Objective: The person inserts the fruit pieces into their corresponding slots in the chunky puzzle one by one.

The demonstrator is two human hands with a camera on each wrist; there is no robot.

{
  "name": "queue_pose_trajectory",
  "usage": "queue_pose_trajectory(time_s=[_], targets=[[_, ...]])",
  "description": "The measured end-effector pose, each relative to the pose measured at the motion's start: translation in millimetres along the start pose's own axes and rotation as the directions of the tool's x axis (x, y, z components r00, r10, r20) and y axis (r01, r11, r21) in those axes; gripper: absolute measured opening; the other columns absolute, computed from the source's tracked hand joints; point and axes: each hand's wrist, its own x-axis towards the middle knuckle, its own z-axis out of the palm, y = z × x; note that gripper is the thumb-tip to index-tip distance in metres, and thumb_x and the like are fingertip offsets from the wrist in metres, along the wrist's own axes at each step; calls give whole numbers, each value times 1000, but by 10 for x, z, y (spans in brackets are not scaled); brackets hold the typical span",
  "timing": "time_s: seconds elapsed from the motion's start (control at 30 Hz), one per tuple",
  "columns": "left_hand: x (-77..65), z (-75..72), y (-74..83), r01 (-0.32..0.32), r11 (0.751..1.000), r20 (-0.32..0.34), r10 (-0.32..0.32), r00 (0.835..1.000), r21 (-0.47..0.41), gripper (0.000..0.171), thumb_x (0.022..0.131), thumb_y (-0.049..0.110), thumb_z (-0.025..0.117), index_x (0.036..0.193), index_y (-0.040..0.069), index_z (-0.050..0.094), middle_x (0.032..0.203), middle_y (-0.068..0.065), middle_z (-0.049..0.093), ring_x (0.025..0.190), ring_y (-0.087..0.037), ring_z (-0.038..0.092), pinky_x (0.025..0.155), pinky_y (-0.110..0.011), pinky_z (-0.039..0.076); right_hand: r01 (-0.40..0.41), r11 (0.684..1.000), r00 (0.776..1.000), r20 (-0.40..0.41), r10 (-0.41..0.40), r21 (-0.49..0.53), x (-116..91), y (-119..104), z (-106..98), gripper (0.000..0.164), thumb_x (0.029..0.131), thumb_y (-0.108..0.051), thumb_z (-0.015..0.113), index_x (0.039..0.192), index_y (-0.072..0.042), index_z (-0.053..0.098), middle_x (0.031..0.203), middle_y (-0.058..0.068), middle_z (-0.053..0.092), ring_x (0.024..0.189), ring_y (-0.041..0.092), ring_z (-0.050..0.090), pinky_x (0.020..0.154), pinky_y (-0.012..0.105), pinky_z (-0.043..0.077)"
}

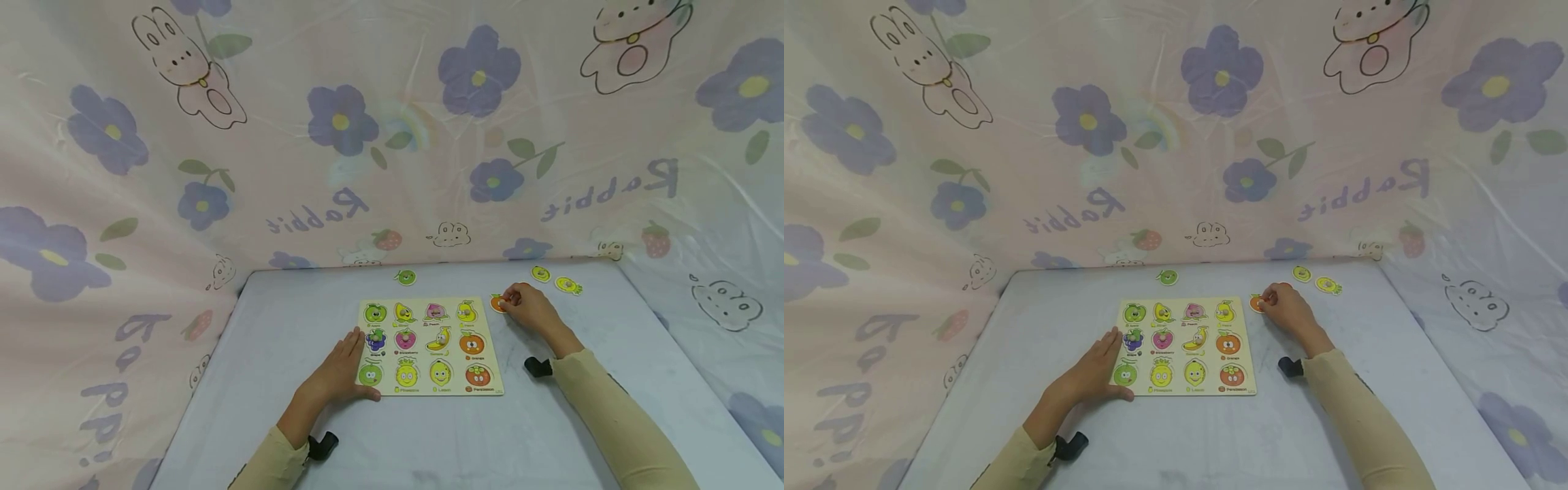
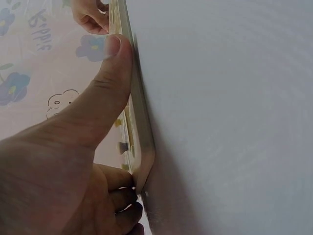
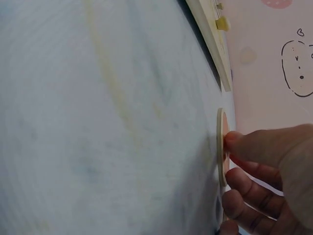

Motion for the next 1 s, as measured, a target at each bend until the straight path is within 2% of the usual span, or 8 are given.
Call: queue_pose_trajectory(time_s=[0.57, 1.0], targets=[[6, 17, -8, -4, 1000, -3, 4, 1000, -1, 135, 74, 56, 96, 167, -8, 23, 176, -25, 19, 164, -39, 18, 134, -51, 20, -10, 1000, 1000, -2, 10, 4, 18, 51, 50, 22, 102, -21, 75, 109, -2, 70, 97, 11, 65, 87, 25, 60, 73, 37, 48], [-1, 3, -12, -9, 1000, 1, 9, 1000, 8, 134, 75, 57, 95, 167, -8, 22, 176, -25, 18, 164, -39, 18, 134, -51, 19, 7, 1000, 1000, 1, -7, 13, -114, -101, 31, 22, 102, -23, 75, 110, -4, 70, 93, 7, 66, 82, 22, 59, 68, 34, 47]])
